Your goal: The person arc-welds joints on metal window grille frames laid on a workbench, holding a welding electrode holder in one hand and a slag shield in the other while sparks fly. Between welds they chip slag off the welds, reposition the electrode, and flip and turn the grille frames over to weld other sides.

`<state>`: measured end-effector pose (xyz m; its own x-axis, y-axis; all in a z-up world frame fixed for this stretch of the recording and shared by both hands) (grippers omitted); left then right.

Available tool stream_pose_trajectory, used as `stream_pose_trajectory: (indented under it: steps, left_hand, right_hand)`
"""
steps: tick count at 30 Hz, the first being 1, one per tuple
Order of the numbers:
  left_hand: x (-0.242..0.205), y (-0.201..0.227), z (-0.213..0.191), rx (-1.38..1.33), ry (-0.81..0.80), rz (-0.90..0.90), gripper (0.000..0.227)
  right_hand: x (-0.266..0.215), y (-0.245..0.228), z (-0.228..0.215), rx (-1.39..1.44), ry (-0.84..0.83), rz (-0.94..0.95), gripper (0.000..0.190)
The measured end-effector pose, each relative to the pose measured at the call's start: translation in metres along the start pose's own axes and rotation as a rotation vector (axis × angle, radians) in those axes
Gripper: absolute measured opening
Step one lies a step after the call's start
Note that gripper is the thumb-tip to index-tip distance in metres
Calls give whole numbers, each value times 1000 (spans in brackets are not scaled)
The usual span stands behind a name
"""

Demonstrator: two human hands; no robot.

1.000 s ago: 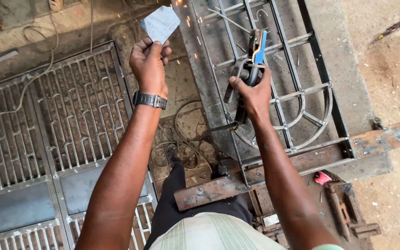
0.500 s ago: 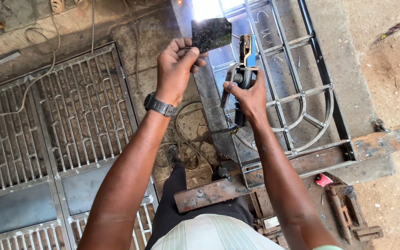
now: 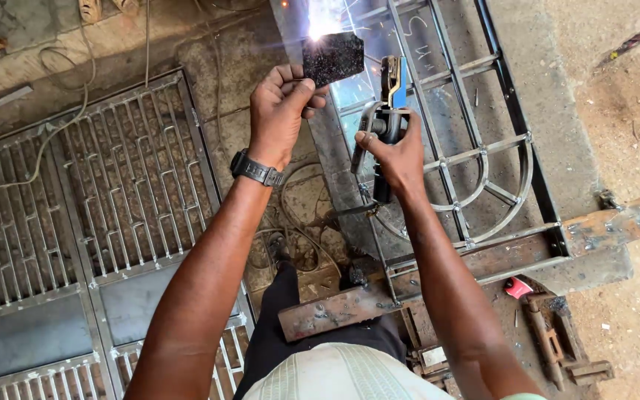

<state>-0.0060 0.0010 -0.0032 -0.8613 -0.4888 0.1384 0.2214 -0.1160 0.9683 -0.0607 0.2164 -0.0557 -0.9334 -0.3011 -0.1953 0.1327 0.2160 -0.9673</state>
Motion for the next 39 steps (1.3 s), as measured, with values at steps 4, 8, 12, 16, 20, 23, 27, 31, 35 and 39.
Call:
stream_pose_trajectory:
  steps: [4, 8, 12, 16, 20, 23, 27, 31, 35, 39]
  left_hand:
    - [0, 0, 1, -2, 27, -28, 18]
    - [2, -5, -3, -19, 4, -8, 17]
    - [2, -6, -3, 13, 15, -14, 18]
    - [3, -7, -5, -14, 16, -17, 17]
    - [3, -7, -5, -6, 18, -27, 17]
    - [1, -5, -4, -12, 13, -20, 16]
    - [2, -3, -4, 95, 67, -52, 18]
    - [2, -11, -6, -6, 26, -36, 16]
    - [3, -7, -4, 36, 74, -71, 17]
    - [5, -10, -6, 27, 43, -35, 19]
  right_hand:
    - [-7, -21, 2, -6, 16, 113, 78]
    - [2, 6, 0, 18, 4, 74, 74]
    - [3, 6, 1, 28, 3, 3, 73]
    - [2, 3, 2, 30, 12, 4, 76]
    - [-3, -10, 2, 17, 24, 132, 83]
    - [-1, 10, 1, 18, 29, 104, 81]
    - [-8, -3, 3, 22, 49, 82, 81]
    - [-8, -6, 6, 12, 55, 60, 85]
    - [-5, 0, 11, 25, 36, 117, 83]
    - [-5, 7, 13, 15, 56, 93, 82]
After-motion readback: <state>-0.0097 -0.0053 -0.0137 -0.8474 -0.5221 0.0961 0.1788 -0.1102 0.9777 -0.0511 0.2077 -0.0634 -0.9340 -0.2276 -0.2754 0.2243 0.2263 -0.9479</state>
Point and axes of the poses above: each hand's wrist, its own x-axis towards the middle knuckle, its own z-axis out of the palm, y = z × x, the point moved 1 cm from there along x, towards the middle knuckle, and after that the axes turned 9 degrees about z, right-handed, at the moved point
